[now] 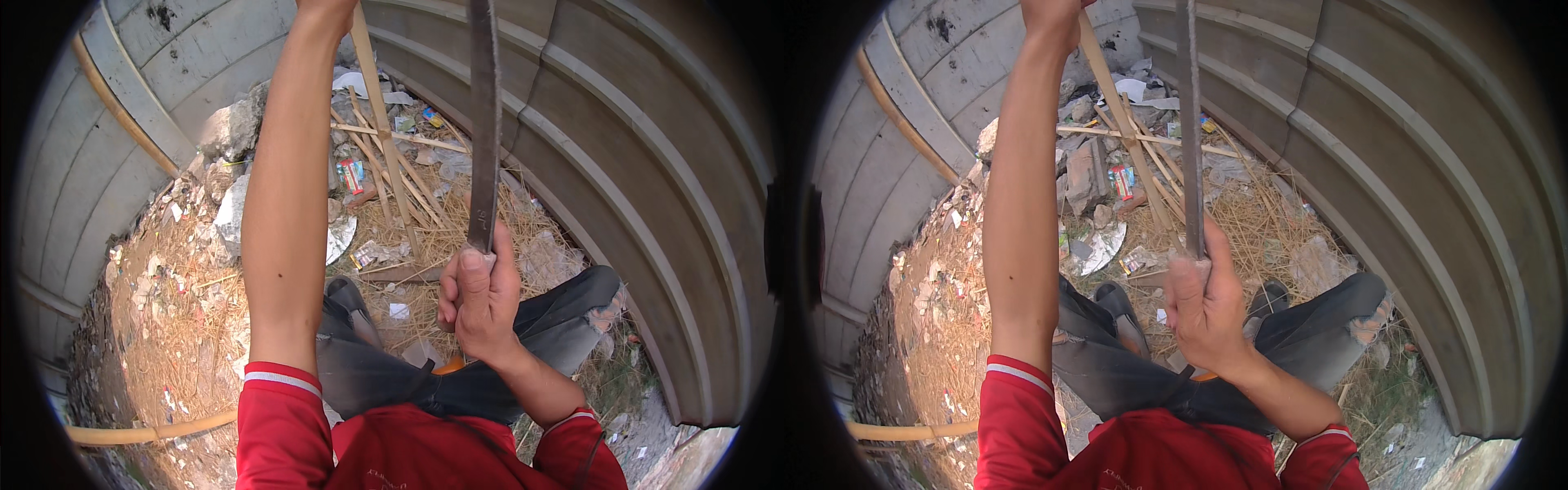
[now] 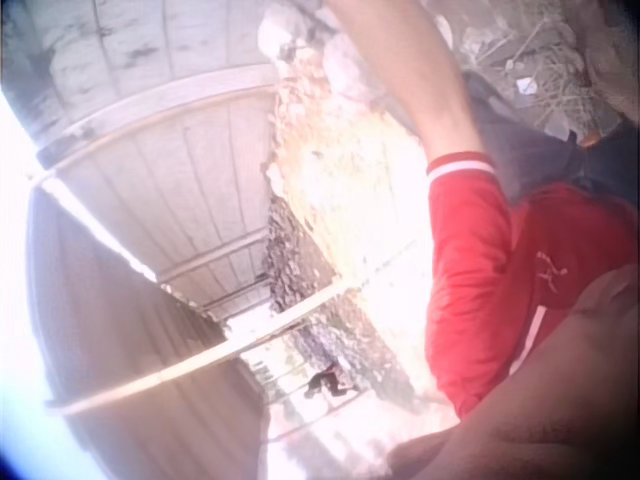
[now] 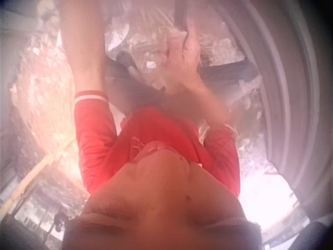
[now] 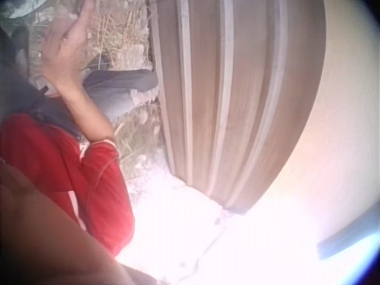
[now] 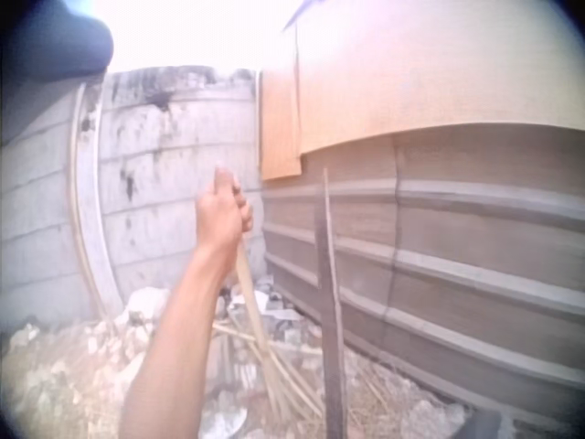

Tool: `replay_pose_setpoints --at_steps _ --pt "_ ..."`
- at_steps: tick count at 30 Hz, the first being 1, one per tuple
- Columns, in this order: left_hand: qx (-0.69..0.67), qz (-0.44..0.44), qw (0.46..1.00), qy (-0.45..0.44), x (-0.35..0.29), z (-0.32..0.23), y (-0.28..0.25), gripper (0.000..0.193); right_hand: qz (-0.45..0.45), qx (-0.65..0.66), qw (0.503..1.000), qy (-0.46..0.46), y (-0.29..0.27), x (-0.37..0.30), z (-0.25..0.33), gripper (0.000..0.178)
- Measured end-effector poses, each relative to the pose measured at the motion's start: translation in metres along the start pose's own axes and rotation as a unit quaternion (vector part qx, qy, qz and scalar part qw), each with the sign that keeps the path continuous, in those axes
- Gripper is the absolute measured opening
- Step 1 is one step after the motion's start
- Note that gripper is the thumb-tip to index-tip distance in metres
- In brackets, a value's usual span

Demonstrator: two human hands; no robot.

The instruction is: The person sits on the ground and uses a knife to split long bamboo strips into thinner pieces. They repeatedly hold the bamboo, score it with the blade, and pull the strips apart to create multiple thin slats.

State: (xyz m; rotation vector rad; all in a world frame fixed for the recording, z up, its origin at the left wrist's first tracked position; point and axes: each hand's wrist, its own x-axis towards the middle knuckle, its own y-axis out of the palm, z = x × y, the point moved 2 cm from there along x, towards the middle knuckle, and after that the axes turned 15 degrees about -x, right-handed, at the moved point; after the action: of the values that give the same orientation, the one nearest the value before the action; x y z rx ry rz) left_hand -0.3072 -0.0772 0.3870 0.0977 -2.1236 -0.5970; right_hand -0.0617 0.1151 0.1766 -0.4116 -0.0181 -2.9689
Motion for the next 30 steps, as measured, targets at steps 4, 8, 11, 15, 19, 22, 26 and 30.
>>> replay_pose_setpoints --at_steps 4,8,11,15,19,22,26,30 --pt "0.039 -0.04 0.998 0.017 0.003 -0.009 -0.01 0.043 0.077 0.084 0.908 0.403 -0.009 -0.034 -0.104 0.031" --pt "-0.091 0.022 0.995 -0.045 -0.004 -0.009 -0.018 0.047 0.029 0.066 0.902 0.426 -0.022 -0.051 -0.117 0.048" --pt "-0.209 0.064 0.971 -0.096 -0.031 -0.019 -0.005 0.048 0.013 0.056 0.952 0.301 -0.03 -0.028 -0.069 0.051" --pt "-0.196 0.02 0.973 -0.12 -0.028 -0.02 -0.025 0.043 -0.013 0.051 0.988 0.144 -0.036 -0.004 0.007 0.048" --pt "-0.15 -0.026 0.982 -0.113 -0.026 -0.015 -0.028 0.039 -0.002 0.012 0.996 0.089 -0.037 -0.014 0.023 0.047" --pt "-0.423 0.12 0.874 -0.208 -0.026 -0.004 -0.027 0.037 0.12 0.03 0.969 0.213 -0.033 -0.024 0.0 0.046" --pt "-0.376 0.102 0.905 -0.172 -0.03 0.004 -0.025 0.035 0.082 0.025 0.973 0.213 -0.036 -0.013 0.017 0.044" --pt "-0.358 0.009 0.911 -0.204 -0.039 -0.003 -0.009 0.035 -0.081 0.014 0.997 0.006 -0.04 -0.002 0.07 0.064"
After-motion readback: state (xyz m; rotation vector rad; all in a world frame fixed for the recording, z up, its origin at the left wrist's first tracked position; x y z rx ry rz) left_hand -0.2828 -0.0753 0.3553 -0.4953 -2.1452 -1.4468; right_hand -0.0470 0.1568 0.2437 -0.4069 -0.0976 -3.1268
